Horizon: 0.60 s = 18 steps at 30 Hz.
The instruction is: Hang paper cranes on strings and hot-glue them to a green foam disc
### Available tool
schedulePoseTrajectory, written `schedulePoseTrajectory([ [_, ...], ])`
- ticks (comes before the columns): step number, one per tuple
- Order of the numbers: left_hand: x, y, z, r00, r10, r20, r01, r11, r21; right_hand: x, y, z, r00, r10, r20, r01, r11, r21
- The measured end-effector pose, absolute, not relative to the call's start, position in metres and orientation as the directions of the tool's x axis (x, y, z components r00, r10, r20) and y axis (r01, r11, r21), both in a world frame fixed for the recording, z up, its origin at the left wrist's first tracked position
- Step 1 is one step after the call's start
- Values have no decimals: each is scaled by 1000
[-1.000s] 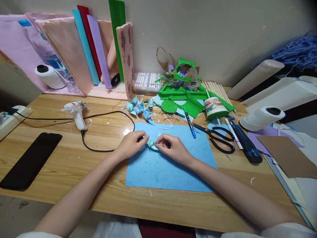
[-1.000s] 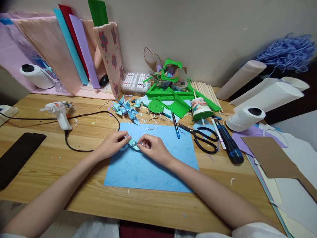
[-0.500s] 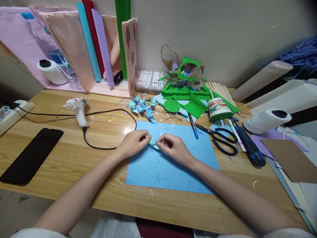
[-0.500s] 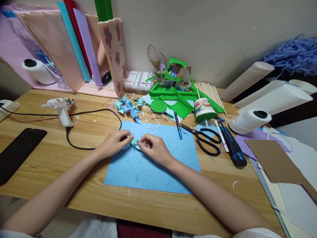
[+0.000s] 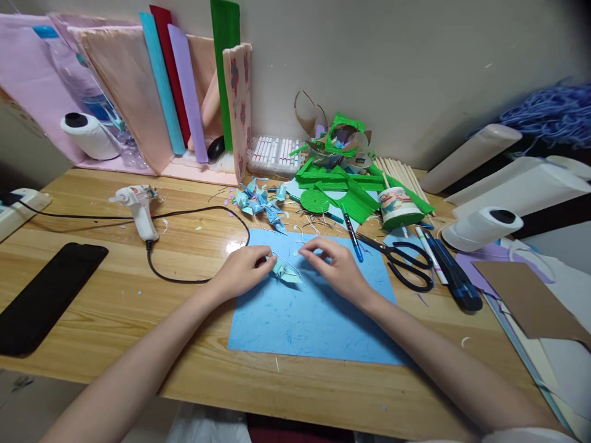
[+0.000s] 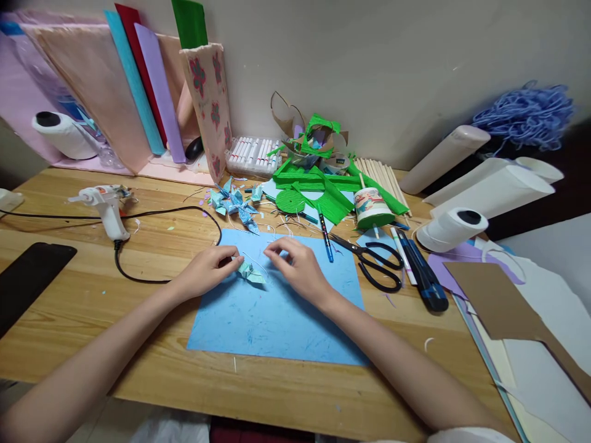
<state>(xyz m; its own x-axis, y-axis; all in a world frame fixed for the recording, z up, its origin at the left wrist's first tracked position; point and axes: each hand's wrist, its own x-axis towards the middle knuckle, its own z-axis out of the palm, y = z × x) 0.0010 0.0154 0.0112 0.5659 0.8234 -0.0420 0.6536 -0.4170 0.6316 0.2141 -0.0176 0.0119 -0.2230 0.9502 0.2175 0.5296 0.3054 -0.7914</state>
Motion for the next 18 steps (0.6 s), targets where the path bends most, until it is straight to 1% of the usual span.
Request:
schedulePoseTrajectory([
  [2, 1, 16, 12, 576, 816, -51, 650, -419, 634, 223, -10, 13, -292, 917, 274, 594, 398, -699],
  [5, 1, 16, 12, 577, 814, -62, 652, -414, 635, 229, -3, 8, -465, 842, 274, 647, 535, -544],
  [8, 1, 16, 13, 574, 816, -62, 654, -411, 635, 225, -2, 1, -491, 824, 281, 698, 566, -439],
  [11, 1, 15, 13, 574, 817, -56, 654, -416, 632, 217, -3, -1, -453, 842, 292, 742, 538, -400],
  [15, 1, 14, 12, 578, 814, -52, 655, -426, 625, 209, -5, 1, -364, 885, 290, 790, 458, -407],
  [18, 1, 13, 12, 580, 813, -48, 656, -431, 620, 209, -4, 1, -359, 885, 296, 800, 455, -392],
])
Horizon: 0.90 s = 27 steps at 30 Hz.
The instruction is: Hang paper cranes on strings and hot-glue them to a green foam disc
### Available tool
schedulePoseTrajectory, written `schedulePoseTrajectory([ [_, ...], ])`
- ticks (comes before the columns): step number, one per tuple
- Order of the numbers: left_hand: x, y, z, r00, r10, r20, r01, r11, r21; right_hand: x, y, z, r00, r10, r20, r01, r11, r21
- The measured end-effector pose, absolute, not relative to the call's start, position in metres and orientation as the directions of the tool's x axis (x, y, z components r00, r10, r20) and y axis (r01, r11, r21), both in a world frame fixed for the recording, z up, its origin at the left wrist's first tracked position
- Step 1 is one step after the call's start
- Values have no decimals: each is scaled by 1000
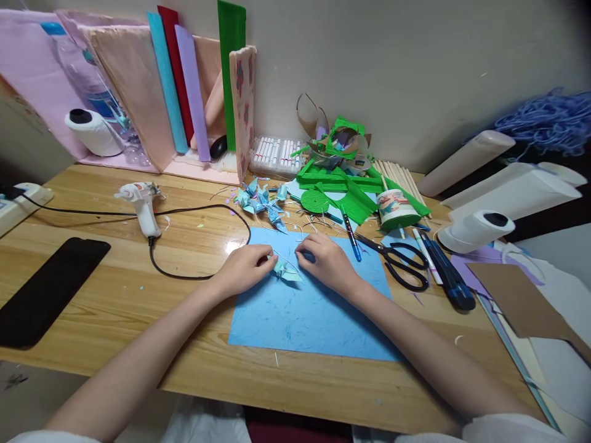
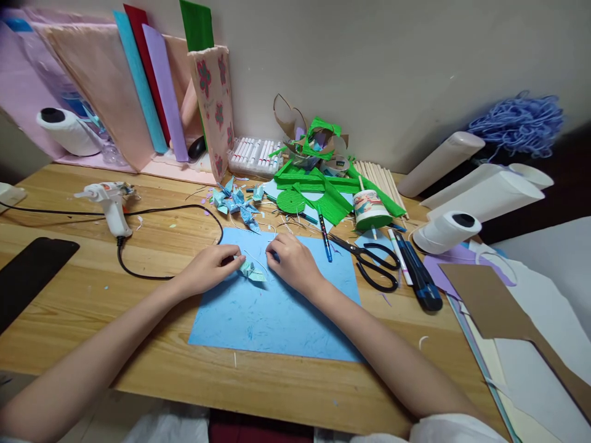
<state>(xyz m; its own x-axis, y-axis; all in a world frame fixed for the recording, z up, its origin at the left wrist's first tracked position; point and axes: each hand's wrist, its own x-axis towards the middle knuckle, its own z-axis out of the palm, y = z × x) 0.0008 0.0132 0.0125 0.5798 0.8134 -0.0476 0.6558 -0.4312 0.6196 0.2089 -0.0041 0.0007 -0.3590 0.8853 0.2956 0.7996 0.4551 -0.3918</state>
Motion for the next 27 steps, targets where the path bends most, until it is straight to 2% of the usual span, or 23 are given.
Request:
schedulePoseTrajectory([
  [3, 0, 13, 13, 586, 809, -45, 649, -435, 624, 213, -3, 3, -350, 881, 317, 793, 459, -401],
  [5, 0, 14, 13, 589, 807, -47, 645, -434, 629, 215, -4, 8, -350, 862, 366, 744, 494, -450],
  [9, 0, 14, 12, 597, 801, -53, 642, -437, 630, 213, -11, 21, -382, 753, 536, 523, 655, -546],
  [13, 0, 15, 12, 609, 792, -49, 638, -451, 624, 204, -20, 22, -502, 597, 626, 415, 801, -431],
  [19, 1, 14, 12, 626, 779, -33, 639, -488, 594, 203, -21, 4, -622, 499, 604, 490, 849, -196],
  [22, 0, 14, 11, 631, 775, -32, 641, -497, 585, 206, -20, 2, -658, 472, 587, 475, 865, -162],
  [27, 0, 14, 11, 632, 775, -28, 641, -502, 580, 208, -18, 5, -686, 508, 521, 487, 853, -191],
])
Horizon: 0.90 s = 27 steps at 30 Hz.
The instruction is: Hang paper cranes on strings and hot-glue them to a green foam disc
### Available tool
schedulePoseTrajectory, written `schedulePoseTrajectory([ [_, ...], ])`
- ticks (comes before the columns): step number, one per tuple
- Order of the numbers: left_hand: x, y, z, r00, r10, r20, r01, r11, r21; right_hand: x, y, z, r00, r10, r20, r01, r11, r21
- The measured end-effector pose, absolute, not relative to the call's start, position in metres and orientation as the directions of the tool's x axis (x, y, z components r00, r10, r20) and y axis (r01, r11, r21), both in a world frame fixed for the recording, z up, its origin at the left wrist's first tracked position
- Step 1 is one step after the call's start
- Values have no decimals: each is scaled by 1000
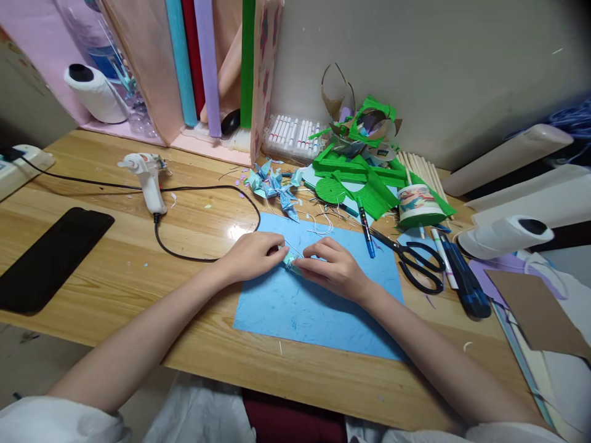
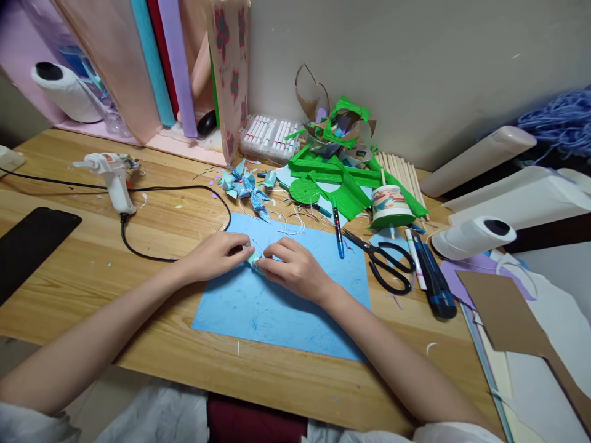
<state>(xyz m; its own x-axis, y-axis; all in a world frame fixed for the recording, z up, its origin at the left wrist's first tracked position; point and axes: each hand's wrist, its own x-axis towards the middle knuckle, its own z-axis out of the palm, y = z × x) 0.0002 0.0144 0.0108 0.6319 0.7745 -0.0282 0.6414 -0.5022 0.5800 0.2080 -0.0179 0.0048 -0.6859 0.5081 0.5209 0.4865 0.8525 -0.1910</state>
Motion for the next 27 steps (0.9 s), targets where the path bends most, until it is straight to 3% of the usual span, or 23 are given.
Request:
schedulePoseTrajectory([
  [12, 1, 14, 10, 633, 774, -32, 644, -502, 577, 215, -12, 13, -754, 510, 414, 461, 860, -220],
  [17, 1, 14, 10, 634, 773, -18, 636, -508, 580, 213, -14, 18, -700, 554, 450, 493, 831, -258],
  [22, 1, 14, 10, 636, 771, -23, 645, -515, 565, 202, -23, 27, -664, 588, 462, 634, 770, -70],
  [27, 2, 14, 10, 634, 773, -17, 643, -515, 567, 194, -32, 29, -692, 575, 437, 660, 749, 60],
])
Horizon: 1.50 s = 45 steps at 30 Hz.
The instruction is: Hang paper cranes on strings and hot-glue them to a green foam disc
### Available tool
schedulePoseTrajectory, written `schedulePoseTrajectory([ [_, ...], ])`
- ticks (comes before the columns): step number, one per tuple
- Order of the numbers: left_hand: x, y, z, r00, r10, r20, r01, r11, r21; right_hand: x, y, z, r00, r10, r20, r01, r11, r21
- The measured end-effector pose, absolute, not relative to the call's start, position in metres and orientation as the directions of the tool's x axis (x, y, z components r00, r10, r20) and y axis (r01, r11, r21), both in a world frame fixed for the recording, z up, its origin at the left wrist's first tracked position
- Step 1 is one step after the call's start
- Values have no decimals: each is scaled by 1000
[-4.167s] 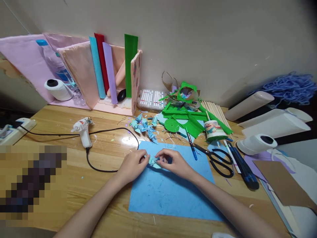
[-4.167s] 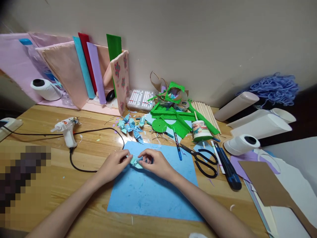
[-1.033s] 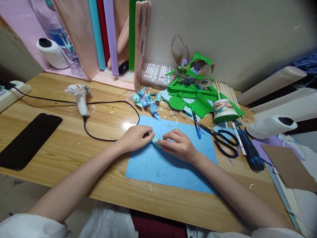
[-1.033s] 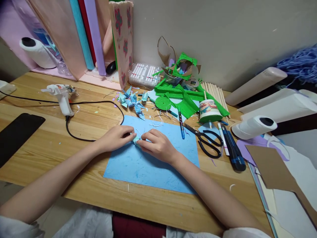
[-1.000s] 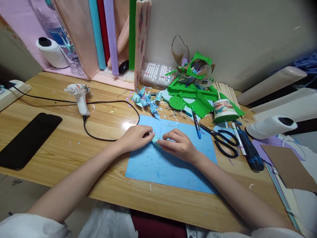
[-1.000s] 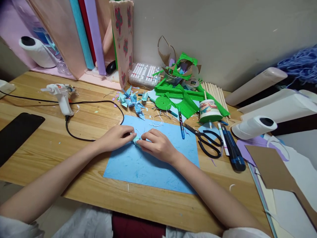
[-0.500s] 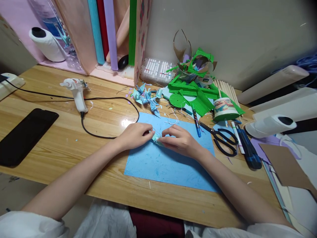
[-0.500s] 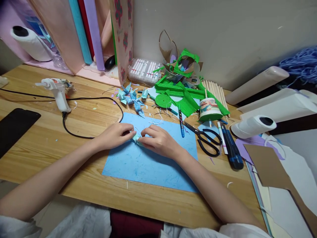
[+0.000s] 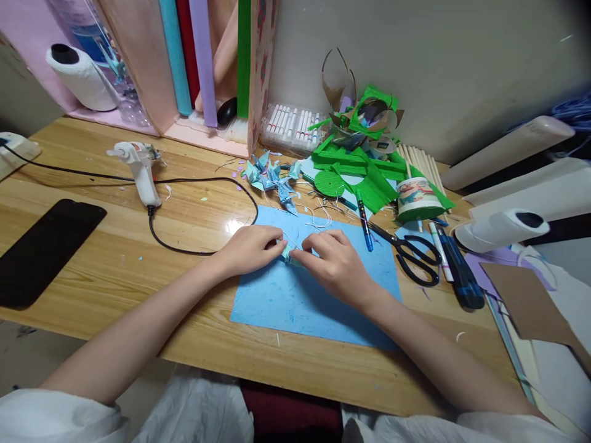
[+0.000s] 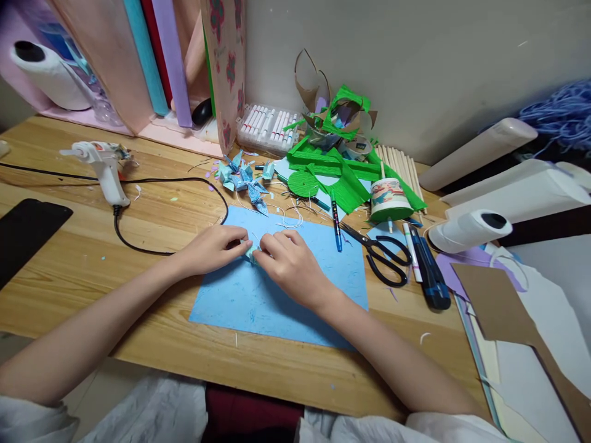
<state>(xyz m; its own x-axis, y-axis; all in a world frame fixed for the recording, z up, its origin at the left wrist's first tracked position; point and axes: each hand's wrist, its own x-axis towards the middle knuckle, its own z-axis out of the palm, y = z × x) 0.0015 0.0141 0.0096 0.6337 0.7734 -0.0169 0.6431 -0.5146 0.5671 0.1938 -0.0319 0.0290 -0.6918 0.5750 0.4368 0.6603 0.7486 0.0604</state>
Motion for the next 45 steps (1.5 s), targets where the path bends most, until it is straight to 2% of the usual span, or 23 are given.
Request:
schedulePoseTrajectory([
  [8, 2, 13, 10, 635, 772, -13, 636, -513, 576, 188, -37, 29, -721, 563, 405, 654, 746, 127],
  [14, 2, 13, 10, 627, 779, -10, 633, -501, 590, 189, -37, 27, -700, 612, 368, 672, 739, 48],
  [20, 2, 12, 11, 636, 772, -4, 627, -514, 585, 189, -33, 28, -757, 554, 348, 630, 761, 158],
  [24, 2, 12, 12, 633, 774, -10, 632, -509, 585, 189, -31, 27, -765, 556, 326, 622, 769, 148],
  [26, 2, 12, 13, 631, 776, -19, 633, -500, 590, 191, -31, 27, -754, 571, 326, 628, 772, 99],
  [29, 2, 12, 13, 625, 780, -29, 623, -476, 620, 195, -30, 30, -696, 610, 380, 647, 761, -37],
  [33, 0, 13, 17, 572, 820, -5, 602, -416, 682, 200, -28, 40, -501, 719, 482, 670, 675, -310],
  [36, -4, 17, 23, 495, 869, 18, 558, -334, 760, 205, -24, 48, -318, 802, 506, 641, 575, -509],
  [38, -11, 23, 27, 404, 914, 49, 504, -267, 821, 211, -19, 51, -222, 829, 514, 624, 526, -579],
  [40, -20, 32, 28, 229, 969, 89, 498, -195, 845, 217, -14, 52, -168, 846, 505, 611, 492, -620],
  [42, -30, 41, 27, 27, 993, 113, 559, -109, 822, 222, -9, 51, -151, 861, 486, 598, 471, -648],
  [45, -38, 49, 23, -76, 992, 102, 648, -29, 761, 226, -3, 48, -149, 872, 467, 580, 460, -673],
])
